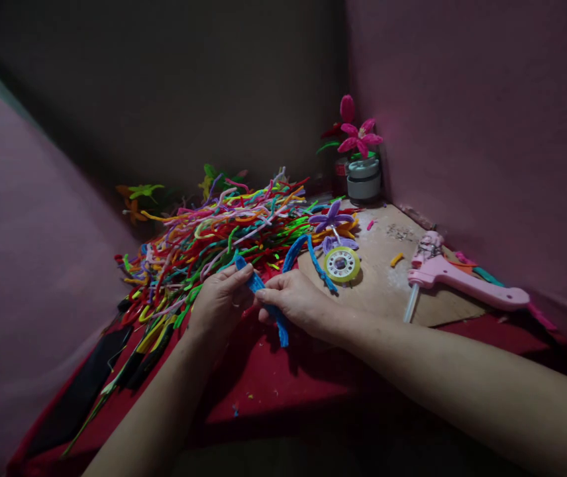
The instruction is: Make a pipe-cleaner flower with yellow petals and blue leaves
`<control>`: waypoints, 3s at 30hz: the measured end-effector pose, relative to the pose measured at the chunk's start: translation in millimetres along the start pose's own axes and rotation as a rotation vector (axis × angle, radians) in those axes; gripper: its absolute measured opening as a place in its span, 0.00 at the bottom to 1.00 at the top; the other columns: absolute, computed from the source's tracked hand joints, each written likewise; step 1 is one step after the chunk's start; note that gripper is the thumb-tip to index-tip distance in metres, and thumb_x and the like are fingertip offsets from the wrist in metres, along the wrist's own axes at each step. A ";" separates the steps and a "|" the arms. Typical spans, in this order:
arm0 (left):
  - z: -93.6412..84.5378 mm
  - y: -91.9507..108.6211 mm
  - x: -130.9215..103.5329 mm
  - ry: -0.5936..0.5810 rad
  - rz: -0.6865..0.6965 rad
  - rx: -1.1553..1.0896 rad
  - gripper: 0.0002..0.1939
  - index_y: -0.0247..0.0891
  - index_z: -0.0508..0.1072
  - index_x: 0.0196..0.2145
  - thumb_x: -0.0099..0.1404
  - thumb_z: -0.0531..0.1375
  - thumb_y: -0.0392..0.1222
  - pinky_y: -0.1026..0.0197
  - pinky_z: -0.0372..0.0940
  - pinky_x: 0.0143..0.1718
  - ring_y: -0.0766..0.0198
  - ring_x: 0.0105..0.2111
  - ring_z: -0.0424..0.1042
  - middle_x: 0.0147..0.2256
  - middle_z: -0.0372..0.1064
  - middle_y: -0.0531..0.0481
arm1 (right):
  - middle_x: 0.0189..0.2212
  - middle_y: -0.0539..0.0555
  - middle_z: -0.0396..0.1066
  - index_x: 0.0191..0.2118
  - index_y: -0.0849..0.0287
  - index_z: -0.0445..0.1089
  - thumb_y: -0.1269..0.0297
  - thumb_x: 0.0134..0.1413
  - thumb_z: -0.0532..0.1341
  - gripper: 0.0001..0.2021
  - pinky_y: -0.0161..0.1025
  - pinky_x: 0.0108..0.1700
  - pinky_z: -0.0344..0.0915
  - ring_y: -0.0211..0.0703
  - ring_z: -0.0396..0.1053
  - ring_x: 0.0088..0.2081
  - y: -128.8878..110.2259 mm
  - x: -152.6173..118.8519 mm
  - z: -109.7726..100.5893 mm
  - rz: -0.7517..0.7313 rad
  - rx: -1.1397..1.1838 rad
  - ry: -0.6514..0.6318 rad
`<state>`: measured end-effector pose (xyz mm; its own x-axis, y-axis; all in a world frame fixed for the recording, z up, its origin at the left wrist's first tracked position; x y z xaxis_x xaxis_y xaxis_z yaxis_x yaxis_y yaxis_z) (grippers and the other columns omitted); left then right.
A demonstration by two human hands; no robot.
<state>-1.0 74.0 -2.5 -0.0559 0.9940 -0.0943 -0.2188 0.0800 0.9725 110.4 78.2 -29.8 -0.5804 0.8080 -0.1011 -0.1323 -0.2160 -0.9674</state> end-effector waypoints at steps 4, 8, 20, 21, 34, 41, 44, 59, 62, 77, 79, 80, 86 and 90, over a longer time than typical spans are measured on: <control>-0.7 4.4 -1.5 0.025 0.026 0.082 0.12 0.35 0.68 0.26 0.49 0.66 0.44 0.70 0.44 0.14 0.77 0.13 0.48 0.15 0.51 0.61 | 0.14 0.50 0.67 0.20 0.63 0.67 0.63 0.45 0.59 0.09 0.29 0.15 0.54 0.30 0.58 0.13 2.4 0.4 -4.2 0.019 -0.073 0.026; -7.5 22.1 -6.5 0.183 0.242 0.367 0.12 0.33 0.69 0.18 0.49 0.65 0.43 0.68 0.43 0.15 0.77 0.14 0.49 0.14 0.53 0.59 | 0.14 0.50 0.67 0.16 0.62 0.65 0.68 0.44 0.58 0.10 0.30 0.17 0.56 0.32 0.61 0.15 -3.0 -0.9 -2.8 -0.008 -0.173 0.052; -13.9 8.6 3.3 0.031 -0.010 -0.134 0.10 0.31 0.70 0.22 0.47 0.66 0.40 0.73 0.42 0.13 0.80 0.12 0.45 0.13 0.49 0.62 | 0.17 0.50 0.69 0.25 0.64 0.69 0.63 0.46 0.62 0.08 0.32 0.21 0.60 0.34 0.65 0.17 9.0 -0.8 4.1 0.047 0.079 -0.075; -14.3 8.6 3.7 0.025 -0.003 -0.125 0.10 0.31 0.70 0.22 0.48 0.66 0.39 0.73 0.42 0.13 0.80 0.12 0.45 0.13 0.49 0.62 | 0.17 0.51 0.69 0.25 0.64 0.69 0.63 0.46 0.62 0.08 0.31 0.21 0.60 0.33 0.65 0.17 9.0 -1.4 3.5 0.056 0.083 -0.064; -20.3 11.2 5.9 0.149 0.085 -0.086 0.10 0.30 0.72 0.23 0.48 0.67 0.40 0.73 0.48 0.15 0.77 0.14 0.55 0.14 0.59 0.57 | 0.19 0.54 0.72 0.21 0.67 0.70 0.72 0.49 0.59 0.08 0.29 0.21 0.62 0.32 0.66 0.18 6.9 -3.3 4.7 0.221 0.038 -0.031; -23.5 1.4 13.0 0.163 -0.100 -0.276 0.07 0.30 0.70 0.23 0.55 0.62 0.36 0.73 0.48 0.12 0.77 0.12 0.52 0.13 0.55 0.59 | 0.18 0.52 0.72 0.25 0.66 0.70 0.68 0.45 0.61 0.06 0.32 0.23 0.63 0.34 0.67 0.19 8.4 -3.2 8.7 0.119 0.083 -0.078; -22.4 1.7 11.9 0.141 -0.141 -0.297 0.09 0.29 0.70 0.23 0.59 0.59 0.36 0.73 0.46 0.11 0.77 0.10 0.49 0.11 0.50 0.60 | 0.18 0.51 0.71 0.27 0.65 0.70 0.65 0.45 0.62 0.07 0.31 0.22 0.61 0.33 0.66 0.18 8.9 -6.1 10.3 0.098 0.083 -0.112; 0.9 -8.2 -4.2 -0.090 -0.095 -0.024 0.14 0.28 0.75 0.31 0.53 0.64 0.44 0.65 0.64 0.26 0.66 0.23 0.69 0.24 0.71 0.46 | 0.16 0.51 0.70 0.21 0.64 0.67 0.63 0.46 0.60 0.10 0.28 0.18 0.57 0.31 0.64 0.15 4.9 -1.7 1.5 0.130 0.011 0.028; 9.7 -12.3 -7.2 -0.143 -0.090 -0.057 0.13 0.29 0.75 0.32 0.57 0.60 0.44 0.64 0.62 0.20 0.67 0.17 0.67 0.19 0.68 0.49 | 0.18 0.51 0.71 0.21 0.64 0.68 0.62 0.46 0.60 0.11 0.29 0.20 0.59 0.31 0.64 0.17 6.1 -0.5 0.6 0.108 -0.013 0.056; -1.5 5.3 -0.2 0.106 -0.187 -0.484 0.13 0.32 0.66 0.26 0.66 0.48 0.35 0.69 0.63 0.18 0.71 0.16 0.66 0.19 0.66 0.50 | 0.19 0.53 0.70 0.20 0.62 0.67 0.62 0.47 0.55 0.12 0.34 0.28 0.61 0.36 0.65 0.21 0.6 -12.2 17.7 0.017 -0.281 -0.100; -1.7 5.3 0.2 0.096 -0.182 -0.485 0.12 0.32 0.65 0.26 0.66 0.49 0.35 0.71 0.60 0.15 0.73 0.14 0.63 0.18 0.64 0.51 | 0.20 0.53 0.71 0.19 0.61 0.67 0.61 0.49 0.54 0.13 0.35 0.29 0.61 0.37 0.65 0.22 -3.2 -14.9 19.1 -0.034 -0.386 -0.103; -1.2 5.3 0.5 0.091 -0.179 -0.497 0.13 0.32 0.65 0.25 0.66 0.49 0.35 0.72 0.58 0.14 0.74 0.14 0.61 0.18 0.63 0.52 | 0.20 0.53 0.71 0.19 0.60 0.67 0.61 0.50 0.54 0.13 0.35 0.29 0.60 0.37 0.65 0.23 -5.1 -16.1 19.5 -0.053 -0.420 -0.100; 9.1 8.0 2.4 -0.057 -0.216 -0.610 0.15 0.32 0.63 0.24 0.67 0.47 0.34 0.75 0.44 0.09 0.81 0.09 0.47 0.17 0.56 0.56 | 0.19 0.53 0.71 0.20 0.61 0.67 0.59 0.50 0.55 0.14 0.34 0.28 0.60 0.37 0.64 0.22 -12.4 -21.7 20.6 -0.093 -0.470 -0.112; 11.9 12.1 4.6 -0.090 -0.216 -0.598 0.13 0.32 0.63 0.26 0.67 0.47 0.34 0.73 0.49 0.11 0.79 0.10 0.50 0.17 0.54 0.58 | 0.18 0.51 0.70 0.21 0.61 0.67 0.60 0.50 0.55 0.13 0.33 0.28 0.60 0.35 0.62 0.21 -10.4 -20.9 15.9 -0.056 -0.372 -0.093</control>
<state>7.7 80.4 11.4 0.1263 0.9646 -0.2315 -0.7232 0.2493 0.6441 111.1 54.8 -13.9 -0.6530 0.7563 -0.0403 0.1245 0.0547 -0.9907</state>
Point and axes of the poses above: each hand's wrist, its own x-axis towards the middle knuckle, its own z-axis out of the palm, y = z × x, the point moved 5 cm from there along x, towards the middle knuckle
